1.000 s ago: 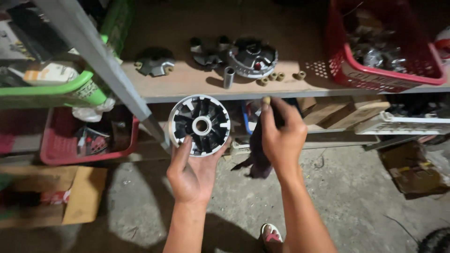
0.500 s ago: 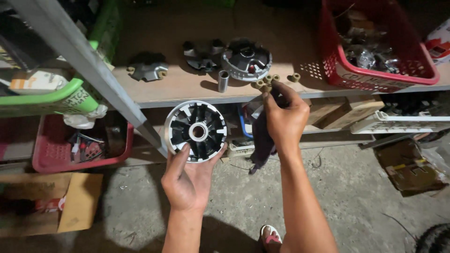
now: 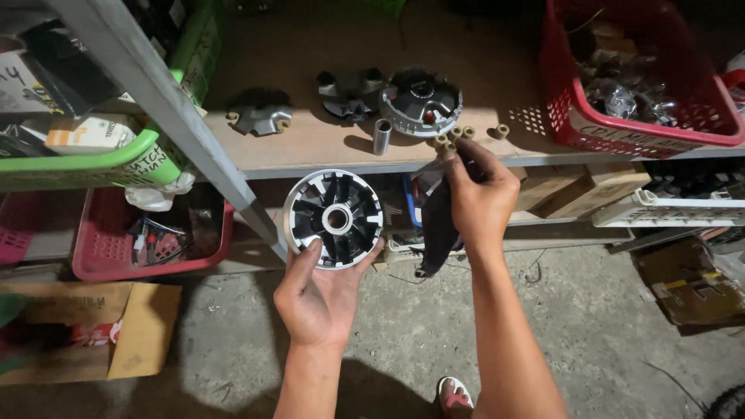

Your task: Cleaning and inspecting motorcycle variator components with a cloth and checking part fitment

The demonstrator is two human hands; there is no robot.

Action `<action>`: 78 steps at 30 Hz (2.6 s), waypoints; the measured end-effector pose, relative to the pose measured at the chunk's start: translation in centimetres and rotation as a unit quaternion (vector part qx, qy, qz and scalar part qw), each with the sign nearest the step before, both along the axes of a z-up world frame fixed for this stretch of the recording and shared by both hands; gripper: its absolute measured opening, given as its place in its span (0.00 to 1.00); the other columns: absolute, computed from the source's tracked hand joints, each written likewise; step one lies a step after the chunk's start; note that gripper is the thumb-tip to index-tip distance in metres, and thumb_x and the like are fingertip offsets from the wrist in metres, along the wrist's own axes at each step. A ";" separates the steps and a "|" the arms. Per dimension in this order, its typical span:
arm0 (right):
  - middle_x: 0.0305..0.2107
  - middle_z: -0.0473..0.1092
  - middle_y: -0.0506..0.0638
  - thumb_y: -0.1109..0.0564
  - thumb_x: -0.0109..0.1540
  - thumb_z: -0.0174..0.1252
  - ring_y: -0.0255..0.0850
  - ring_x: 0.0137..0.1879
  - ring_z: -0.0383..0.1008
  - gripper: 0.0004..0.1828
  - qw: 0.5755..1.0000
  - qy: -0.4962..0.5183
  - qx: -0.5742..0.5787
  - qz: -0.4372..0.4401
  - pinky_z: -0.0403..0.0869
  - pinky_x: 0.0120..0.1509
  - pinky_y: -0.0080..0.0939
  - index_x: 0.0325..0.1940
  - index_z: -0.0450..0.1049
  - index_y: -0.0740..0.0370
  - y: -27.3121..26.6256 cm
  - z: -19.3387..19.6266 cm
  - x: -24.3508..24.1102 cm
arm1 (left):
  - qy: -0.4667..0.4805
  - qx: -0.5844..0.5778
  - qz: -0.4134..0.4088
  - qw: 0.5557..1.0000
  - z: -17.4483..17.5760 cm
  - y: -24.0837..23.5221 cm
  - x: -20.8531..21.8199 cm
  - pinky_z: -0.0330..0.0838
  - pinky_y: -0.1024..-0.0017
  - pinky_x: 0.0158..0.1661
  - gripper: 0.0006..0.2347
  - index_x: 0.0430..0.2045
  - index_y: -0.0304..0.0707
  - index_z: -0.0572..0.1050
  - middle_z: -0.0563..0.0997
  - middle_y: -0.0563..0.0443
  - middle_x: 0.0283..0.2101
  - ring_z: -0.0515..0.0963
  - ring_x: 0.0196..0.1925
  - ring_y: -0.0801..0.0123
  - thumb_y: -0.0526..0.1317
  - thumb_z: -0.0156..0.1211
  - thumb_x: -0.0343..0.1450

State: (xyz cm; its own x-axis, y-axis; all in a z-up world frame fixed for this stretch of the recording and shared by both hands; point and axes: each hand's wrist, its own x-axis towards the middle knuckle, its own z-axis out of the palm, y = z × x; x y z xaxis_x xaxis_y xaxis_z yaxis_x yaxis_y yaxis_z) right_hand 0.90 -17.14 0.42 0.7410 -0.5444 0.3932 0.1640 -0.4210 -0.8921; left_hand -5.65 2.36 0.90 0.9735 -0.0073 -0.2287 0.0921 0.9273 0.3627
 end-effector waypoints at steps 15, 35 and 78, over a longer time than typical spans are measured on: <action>0.38 0.76 0.56 0.66 0.66 0.56 0.41 0.48 0.76 0.07 0.994 -0.110 0.009 0.000 0.74 0.59 0.46 0.46 0.78 0.64 0.2 -1.3 -2.5 | 0.069 -0.016 0.030 0.997 -2.1 1.9 1.3 0.69 0.23 0.56 0.17 0.52 0.47 0.78 0.82 0.43 0.56 0.79 0.60 0.40 0.39 0.61 0.68; 0.37 0.82 0.52 0.59 0.57 0.70 0.37 0.47 0.79 0.12 0.956 0.021 0.087 0.278 0.75 0.58 0.40 0.45 0.84 0.61 7.3 -1.3 -4.3 | 0.206 -0.034 -0.105 0.972 -3.4 2.1 0.2 0.73 0.43 0.57 0.16 0.48 0.35 0.80 0.82 0.34 0.47 0.81 0.53 0.46 0.44 0.65 0.69; 0.39 0.79 0.52 0.62 0.56 0.73 0.50 0.42 0.78 0.14 0.928 -0.195 -0.262 0.180 0.76 0.50 0.46 0.46 0.82 0.60 9.8 1.9 -8.3 | 0.061 0.135 0.091 0.985 -5.0 1.8 -0.1 0.83 0.51 0.46 0.12 0.39 0.26 0.82 0.85 0.33 0.38 0.85 0.41 0.54 0.39 0.67 0.70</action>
